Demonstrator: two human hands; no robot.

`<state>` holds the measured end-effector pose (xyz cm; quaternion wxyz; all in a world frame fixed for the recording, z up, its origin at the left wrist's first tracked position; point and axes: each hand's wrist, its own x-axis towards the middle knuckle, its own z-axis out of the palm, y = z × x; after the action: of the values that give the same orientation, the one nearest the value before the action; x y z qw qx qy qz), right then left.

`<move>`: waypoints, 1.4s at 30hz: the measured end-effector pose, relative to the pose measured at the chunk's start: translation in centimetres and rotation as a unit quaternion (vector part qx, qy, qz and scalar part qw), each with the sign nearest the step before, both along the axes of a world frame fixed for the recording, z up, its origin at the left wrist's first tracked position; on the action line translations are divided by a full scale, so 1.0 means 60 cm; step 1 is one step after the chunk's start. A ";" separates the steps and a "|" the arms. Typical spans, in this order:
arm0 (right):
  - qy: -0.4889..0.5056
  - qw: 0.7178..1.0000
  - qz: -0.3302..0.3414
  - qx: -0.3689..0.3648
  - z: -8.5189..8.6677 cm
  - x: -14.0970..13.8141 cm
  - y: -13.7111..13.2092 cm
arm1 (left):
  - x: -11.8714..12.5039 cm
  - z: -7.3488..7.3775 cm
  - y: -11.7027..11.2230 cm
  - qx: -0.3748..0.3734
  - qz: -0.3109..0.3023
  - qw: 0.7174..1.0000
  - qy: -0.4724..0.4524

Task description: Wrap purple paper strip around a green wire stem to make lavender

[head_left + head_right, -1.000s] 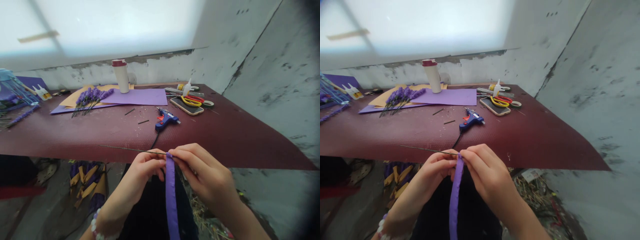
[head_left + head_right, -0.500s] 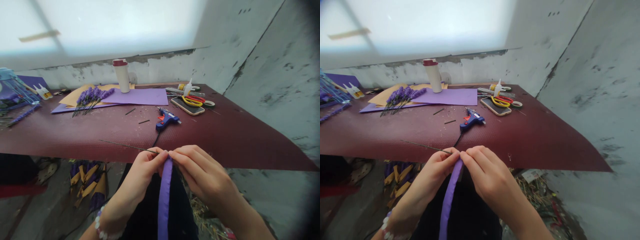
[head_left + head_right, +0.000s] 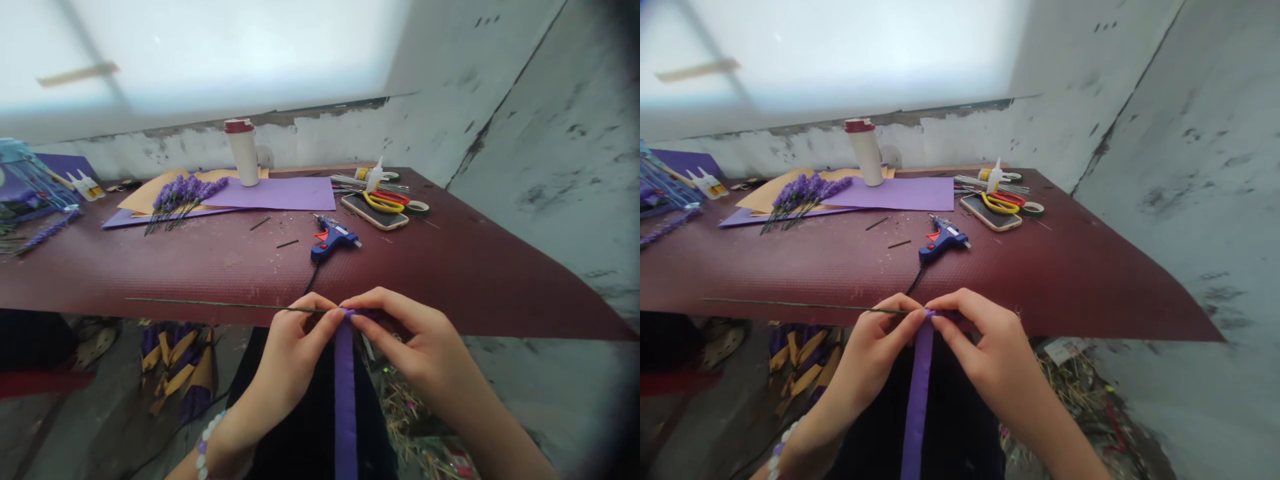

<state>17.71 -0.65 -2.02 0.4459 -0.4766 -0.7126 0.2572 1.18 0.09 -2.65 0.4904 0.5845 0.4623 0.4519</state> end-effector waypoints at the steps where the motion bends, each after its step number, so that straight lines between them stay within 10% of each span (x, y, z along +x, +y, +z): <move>1: -0.002 1.000 -0.005 0.005 0.000 0.000 -0.001 | 0.000 0.000 0.000 0.001 0.002 1.000 0.004; 16: -0.009 0.997 -0.043 0.065 -0.019 -0.009 -0.004 | -0.011 -0.005 -0.003 -0.048 -0.066 0.996 -0.037; 29: -0.065 0.964 -0.017 0.258 -0.029 -0.015 -0.001 | -0.016 -0.004 -0.004 -0.135 -0.100 0.976 -0.139; 42: -0.108 0.935 0.026 0.337 -0.039 -0.007 0.004 | 0.002 -0.026 -0.007 -0.200 -0.055 0.934 -0.290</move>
<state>17.32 -0.38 -4.38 0.4936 -0.3050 -0.8135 -0.0397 1.32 -0.34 -4.22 0.7338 0.3426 0.3479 0.4725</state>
